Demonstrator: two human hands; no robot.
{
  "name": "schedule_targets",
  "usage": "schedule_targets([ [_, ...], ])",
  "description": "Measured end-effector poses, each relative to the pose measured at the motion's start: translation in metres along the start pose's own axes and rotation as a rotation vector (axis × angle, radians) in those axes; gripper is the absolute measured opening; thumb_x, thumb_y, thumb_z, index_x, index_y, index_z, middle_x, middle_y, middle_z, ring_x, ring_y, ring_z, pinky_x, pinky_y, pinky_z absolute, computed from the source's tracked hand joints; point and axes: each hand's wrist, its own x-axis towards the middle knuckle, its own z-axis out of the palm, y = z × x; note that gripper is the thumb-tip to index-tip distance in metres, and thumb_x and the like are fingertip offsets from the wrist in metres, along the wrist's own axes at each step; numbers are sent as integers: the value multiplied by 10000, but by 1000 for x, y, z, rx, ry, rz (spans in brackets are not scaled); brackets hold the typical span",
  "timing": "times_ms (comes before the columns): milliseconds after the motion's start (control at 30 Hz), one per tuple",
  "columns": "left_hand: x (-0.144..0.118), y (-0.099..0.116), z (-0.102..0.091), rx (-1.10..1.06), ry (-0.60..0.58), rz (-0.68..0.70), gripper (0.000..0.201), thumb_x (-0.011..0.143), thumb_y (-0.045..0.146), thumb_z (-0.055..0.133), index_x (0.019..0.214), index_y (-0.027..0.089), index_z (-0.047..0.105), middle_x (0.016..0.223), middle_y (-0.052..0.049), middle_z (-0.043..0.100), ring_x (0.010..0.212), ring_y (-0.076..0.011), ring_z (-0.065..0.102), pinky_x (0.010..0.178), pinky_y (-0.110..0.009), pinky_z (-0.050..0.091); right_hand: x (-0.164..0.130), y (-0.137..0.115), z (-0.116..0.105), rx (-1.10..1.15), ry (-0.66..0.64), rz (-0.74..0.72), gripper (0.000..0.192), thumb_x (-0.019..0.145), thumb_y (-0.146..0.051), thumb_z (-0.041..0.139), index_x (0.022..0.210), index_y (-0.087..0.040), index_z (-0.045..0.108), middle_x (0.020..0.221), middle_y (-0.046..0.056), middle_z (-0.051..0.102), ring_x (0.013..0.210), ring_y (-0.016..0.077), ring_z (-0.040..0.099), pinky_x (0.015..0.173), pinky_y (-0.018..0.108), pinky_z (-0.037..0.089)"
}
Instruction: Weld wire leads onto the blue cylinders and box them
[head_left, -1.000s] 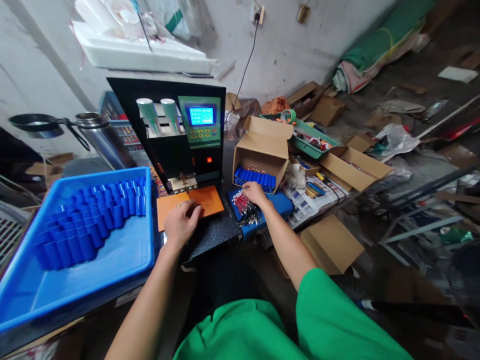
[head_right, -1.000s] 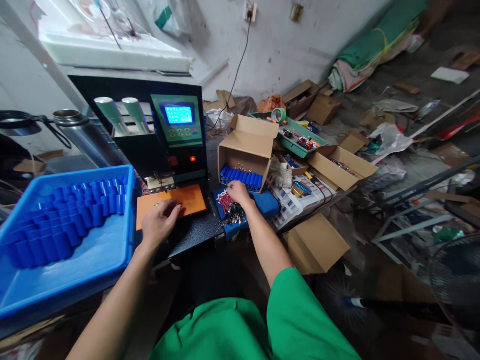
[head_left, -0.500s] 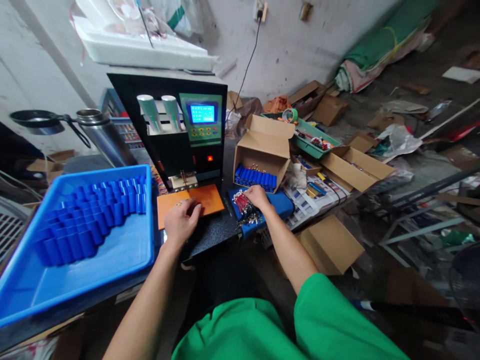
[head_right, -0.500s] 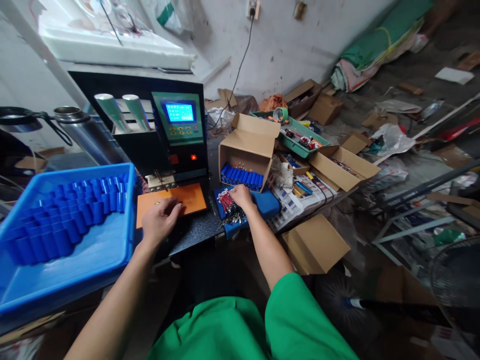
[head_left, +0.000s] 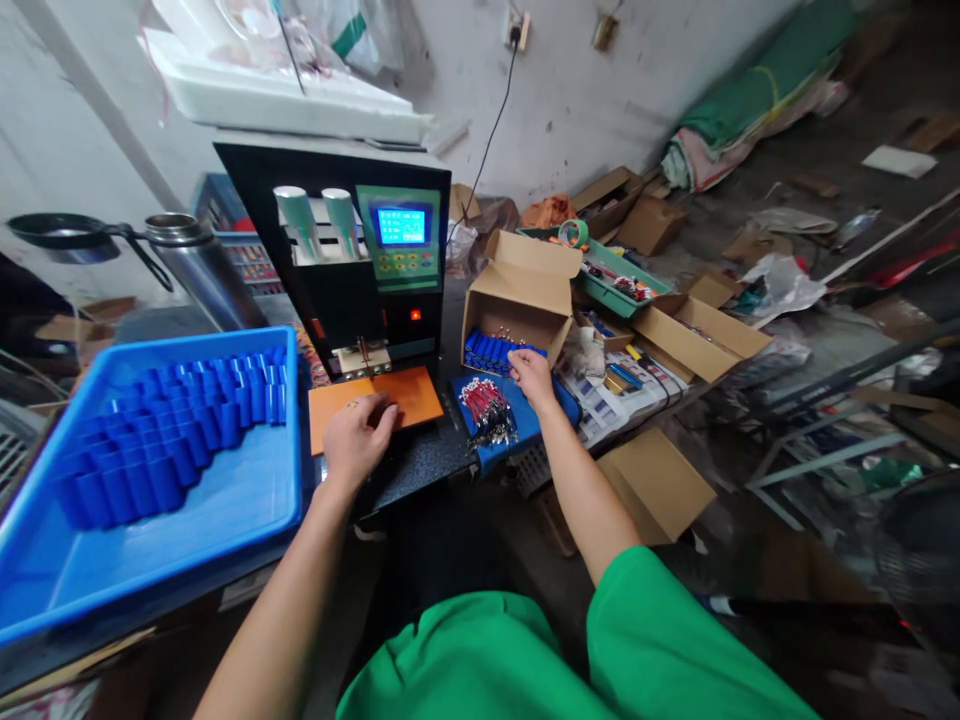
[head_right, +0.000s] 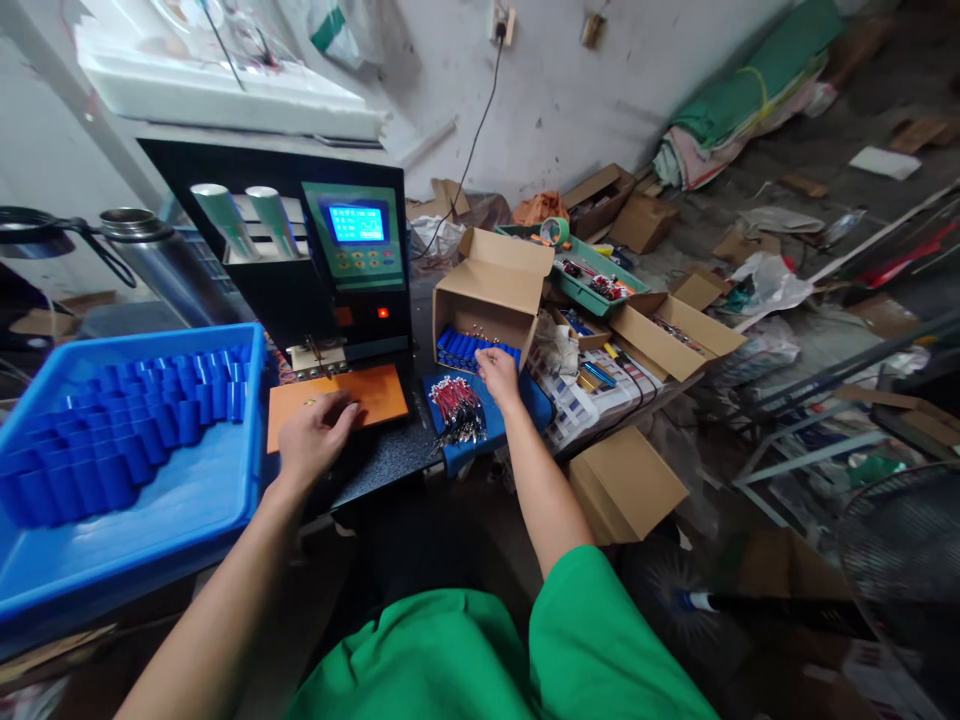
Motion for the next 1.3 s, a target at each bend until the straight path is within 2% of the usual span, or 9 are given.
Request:
schedule_targets([
  [200, 2, -4, 1, -18, 3, -10, 380, 912, 503, 556, 1063, 202, 731, 1015, -98, 764, 955, -276, 704, 809, -358, 506, -6, -30, 8, 229, 158, -72, 348, 779, -482, 735, 792, -207, 523, 510, -110, 404, 444, 52, 353, 406, 163, 227],
  [300, 1, -2, -1, -90, 11, -17, 390, 898, 511, 570, 1074, 200, 728, 1021, -98, 764, 946, -270, 709, 829, -370, 527, -18, -45, 19, 330, 183, -70, 350, 782, -452, 744, 762, -213, 489, 524, -107, 384, 451, 50, 357, 397, 162, 225],
  [433, -12, 20, -11, -368, 60, -5, 404, 904, 502, 561, 1110, 186, 706, 1067, -103, 753, 956, -232, 711, 864, -371, 567, -43, -51, 46, 457, 109, -19, 376, 741, -440, 777, 733, -212, 478, 566, -97, 396, 451, 42, 345, 380, 170, 189],
  [533, -29, 46, -14, -446, 83, 55, 352, 895, 484, 603, 1065, 197, 716, 1017, -94, 760, 942, -221, 711, 912, -391, 568, -68, -46, 73, 510, 4, 70, 379, 721, -442, 787, 729, -210, 488, 581, -93, 401, 447, 39, 333, 376, 176, 180],
  [667, -46, 66, -7, -537, 65, 32, 316, 852, 437, 694, 1061, 201, 717, 930, -76, 768, 813, -198, 718, 836, -365, 581, -98, -37, 107, 562, -96, 185, 379, 710, -431, 788, 723, -208, 483, 606, -86, 418, 456, 36, 345, 384, 175, 195],
  [867, -58, 54, -1, -664, 85, -154, 213, 829, 394, 716, 890, 191, 690, 847, -53, 737, 763, -170, 680, 770, -323, 556, -121, -34, 133, 670, -169, 282, 395, 707, -404, 794, 669, -199, 459, 616, -77, 423, 462, 30, 345, 386, 170, 216],
  [1033, -64, 46, -4, -809, 66, -290, 290, 794, 439, 748, 900, 172, 709, 854, -65, 740, 765, -170, 682, 750, -314, 557, -130, -29, 144, 643, -173, 293, 403, 737, -419, 787, 665, -207, 452, 572, -80, 416, 454, 40, 347, 384, 170, 229],
  [1300, -65, 43, -8, -808, 75, -304, 304, 845, 484, 705, 862, 182, 672, 773, -49, 722, 697, -161, 665, 685, -303, 540, -138, -19, 152, 630, -187, 283, 388, 741, -439, 790, 689, -210, 481, 544, -90, 412, 441, 44, 359, 377, 170, 244],
])
